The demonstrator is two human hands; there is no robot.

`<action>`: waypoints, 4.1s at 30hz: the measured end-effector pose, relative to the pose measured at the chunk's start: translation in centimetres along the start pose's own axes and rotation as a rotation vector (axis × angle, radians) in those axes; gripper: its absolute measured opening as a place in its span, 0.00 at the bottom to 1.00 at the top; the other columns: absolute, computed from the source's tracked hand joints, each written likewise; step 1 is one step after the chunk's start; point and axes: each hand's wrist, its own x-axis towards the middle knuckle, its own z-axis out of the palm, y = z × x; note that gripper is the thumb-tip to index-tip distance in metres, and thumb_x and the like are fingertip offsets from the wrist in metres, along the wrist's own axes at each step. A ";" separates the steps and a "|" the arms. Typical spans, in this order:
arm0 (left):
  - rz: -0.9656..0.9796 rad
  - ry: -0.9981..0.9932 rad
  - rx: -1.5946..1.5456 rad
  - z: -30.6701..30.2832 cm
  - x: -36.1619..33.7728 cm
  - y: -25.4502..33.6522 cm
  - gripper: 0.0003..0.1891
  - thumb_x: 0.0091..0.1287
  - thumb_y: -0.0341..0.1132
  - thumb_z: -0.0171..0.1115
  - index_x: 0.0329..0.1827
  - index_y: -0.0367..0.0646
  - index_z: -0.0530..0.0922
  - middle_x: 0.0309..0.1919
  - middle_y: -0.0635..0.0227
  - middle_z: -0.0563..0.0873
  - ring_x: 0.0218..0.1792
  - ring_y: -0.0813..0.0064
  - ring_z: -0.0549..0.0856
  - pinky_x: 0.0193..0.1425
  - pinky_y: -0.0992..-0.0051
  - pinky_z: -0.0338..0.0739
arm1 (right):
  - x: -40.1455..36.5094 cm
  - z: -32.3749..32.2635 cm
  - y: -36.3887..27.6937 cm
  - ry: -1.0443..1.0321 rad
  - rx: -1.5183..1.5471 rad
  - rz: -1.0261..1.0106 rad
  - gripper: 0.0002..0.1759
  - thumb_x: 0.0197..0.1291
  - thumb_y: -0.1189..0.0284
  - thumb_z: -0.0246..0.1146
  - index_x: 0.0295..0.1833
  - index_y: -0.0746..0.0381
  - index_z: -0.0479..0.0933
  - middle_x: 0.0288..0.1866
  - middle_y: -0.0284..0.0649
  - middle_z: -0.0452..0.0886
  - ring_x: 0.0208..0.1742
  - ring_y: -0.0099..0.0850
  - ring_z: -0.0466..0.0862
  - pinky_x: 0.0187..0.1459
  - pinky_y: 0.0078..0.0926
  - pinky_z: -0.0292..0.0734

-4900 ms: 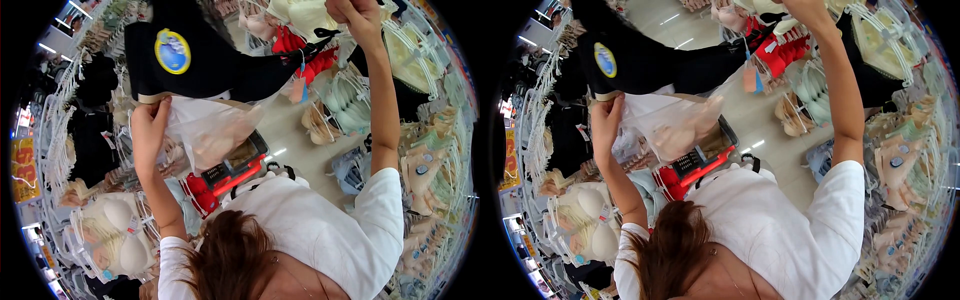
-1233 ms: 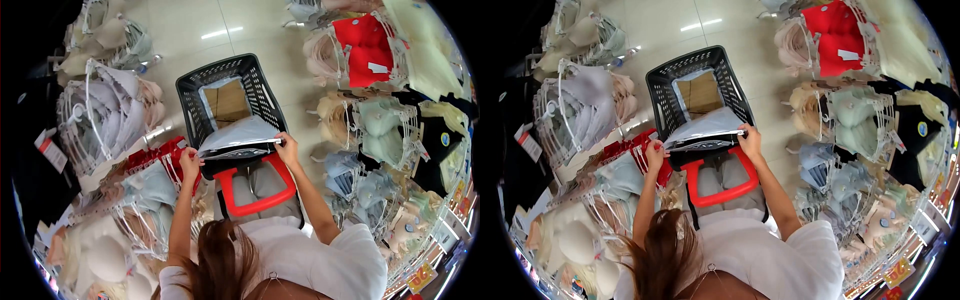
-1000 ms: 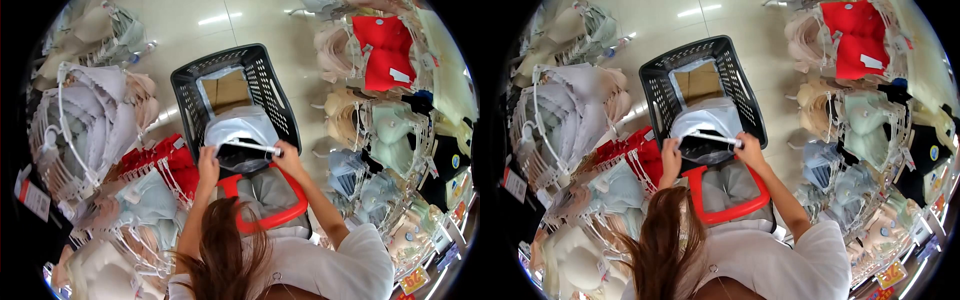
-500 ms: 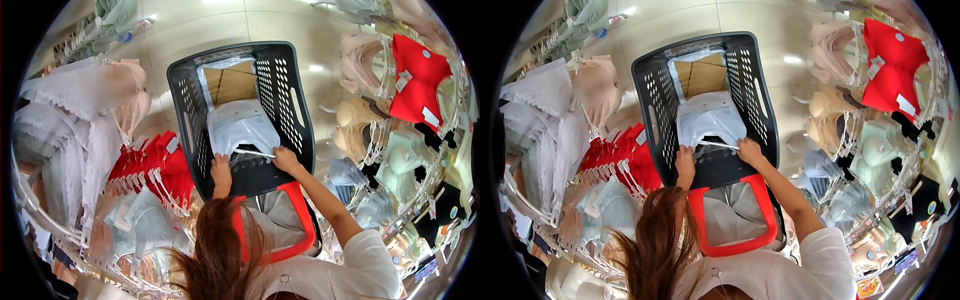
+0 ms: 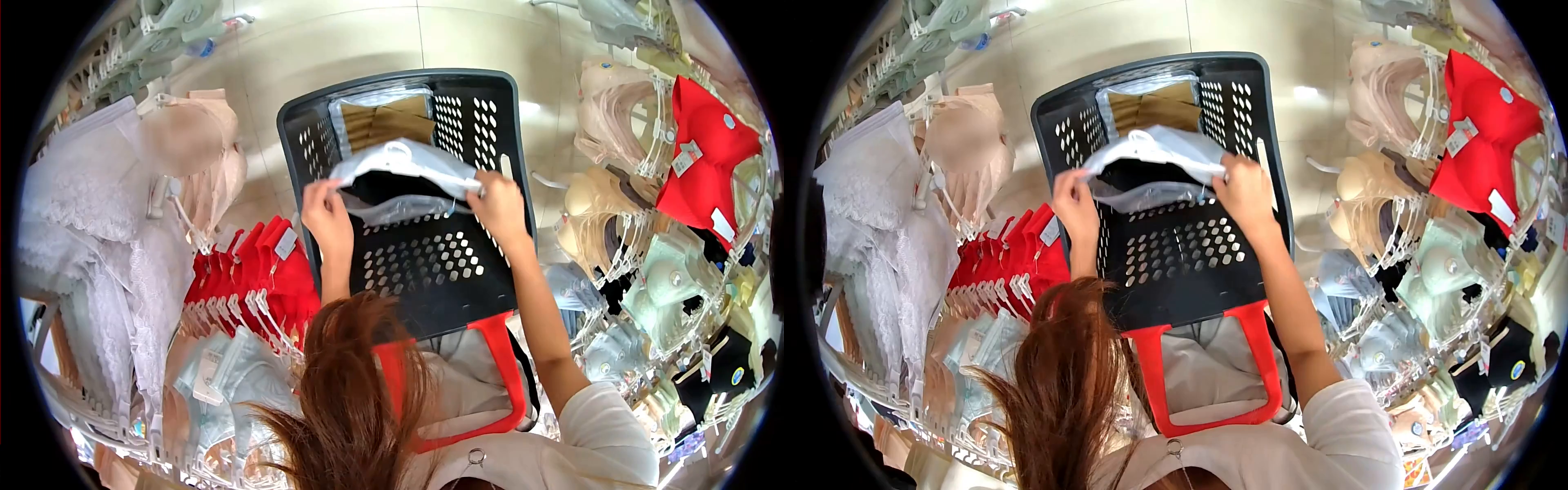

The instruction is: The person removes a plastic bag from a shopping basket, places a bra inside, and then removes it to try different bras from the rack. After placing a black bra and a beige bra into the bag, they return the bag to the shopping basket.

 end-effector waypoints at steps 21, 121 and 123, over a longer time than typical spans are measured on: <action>-0.785 -0.333 0.073 17.2 -7.6 -29.0 0.12 0.62 0.36 0.56 0.43 0.43 0.82 0.36 0.58 0.86 0.41 0.58 0.84 0.46 0.66 0.76 | 1.9 5.0 1.8 0.346 0.388 0.221 0.30 0.53 0.76 0.65 0.62 0.68 0.65 0.57 0.50 0.73 0.51 0.38 0.77 0.52 0.29 0.73; 0.335 -0.654 -0.601 -15.6 -32.6 41.4 0.11 0.60 0.23 0.61 0.45 0.30 0.78 0.36 0.67 0.84 0.36 0.84 0.81 0.44 0.83 0.74 | -45.4 -31.0 18.9 0.835 0.529 0.080 0.43 0.49 0.68 0.70 0.68 0.63 0.56 0.63 0.47 0.66 0.57 0.37 0.73 0.55 0.32 0.69; 0.486 -0.692 -0.377 -12.3 -35.9 44.0 0.09 0.59 0.24 0.63 0.42 0.31 0.81 0.34 0.70 0.84 0.34 0.85 0.80 0.42 0.85 0.73 | -47.9 -32.1 19.7 0.889 0.694 0.070 0.46 0.45 0.67 0.72 0.68 0.61 0.55 0.65 0.47 0.63 0.60 0.41 0.71 0.56 0.35 0.69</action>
